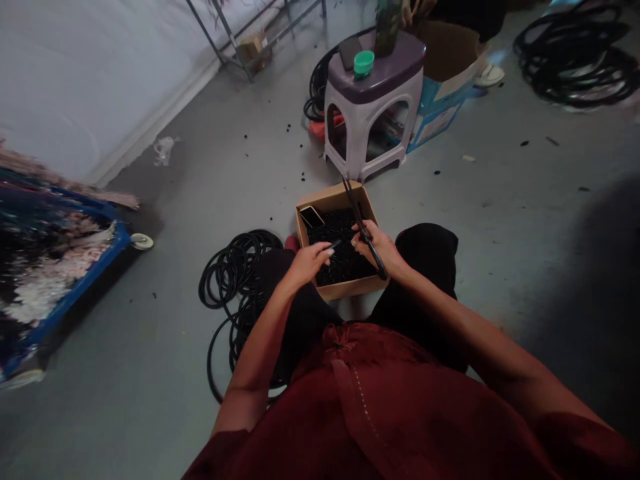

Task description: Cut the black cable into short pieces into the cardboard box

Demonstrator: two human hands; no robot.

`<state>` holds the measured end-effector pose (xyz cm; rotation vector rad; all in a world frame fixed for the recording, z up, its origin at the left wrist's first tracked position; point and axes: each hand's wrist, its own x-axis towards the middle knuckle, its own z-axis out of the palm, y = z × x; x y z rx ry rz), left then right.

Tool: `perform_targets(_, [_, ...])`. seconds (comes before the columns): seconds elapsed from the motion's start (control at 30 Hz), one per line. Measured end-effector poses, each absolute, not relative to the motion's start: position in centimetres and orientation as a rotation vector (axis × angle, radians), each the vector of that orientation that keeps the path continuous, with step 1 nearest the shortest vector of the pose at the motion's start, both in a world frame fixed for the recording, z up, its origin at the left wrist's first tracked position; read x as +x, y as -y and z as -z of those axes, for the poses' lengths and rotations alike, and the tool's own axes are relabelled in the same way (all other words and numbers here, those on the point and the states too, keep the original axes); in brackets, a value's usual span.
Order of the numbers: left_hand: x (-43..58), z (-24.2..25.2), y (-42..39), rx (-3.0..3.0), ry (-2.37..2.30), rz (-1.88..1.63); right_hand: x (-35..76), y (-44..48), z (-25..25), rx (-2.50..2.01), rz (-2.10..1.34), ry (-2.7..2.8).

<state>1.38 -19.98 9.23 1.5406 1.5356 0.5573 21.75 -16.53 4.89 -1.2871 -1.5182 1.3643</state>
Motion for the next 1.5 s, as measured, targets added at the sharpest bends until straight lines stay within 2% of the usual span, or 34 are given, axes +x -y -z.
perform_targets(0.1, [-1.1,-10.9,16.3,1.475,-1.652,-0.734,21.8,13.9,-5.6,-1.232,-1.249,1.580])
perform_targets(0.3, [-4.3,-12.2,8.2,1.415,-1.665,-1.153,21.1,9.3,-6.1,-1.296,-1.354,1.727])
perform_targets(0.5, [-2.7,-8.2,2.7,1.367,-1.535,-1.133,20.4,6.5,-5.3,-1.461,-1.307,1.765])
perform_targets(0.7, [-0.1,-4.3,1.4,1.265,-1.439,-1.065,21.1,3.6,-3.2,-1.436,-1.251,1.799])
perform_targets(1.1, [1.3,-2.3,1.7,0.977,-1.458,-1.105,20.3,0.5,-0.1,-1.330,-1.280,1.960])
perform_targets(1.5, [0.8,-2.2,1.6,1.131,-1.567,-1.018,19.8,0.7,0.3,-1.328,-1.175,2.052])
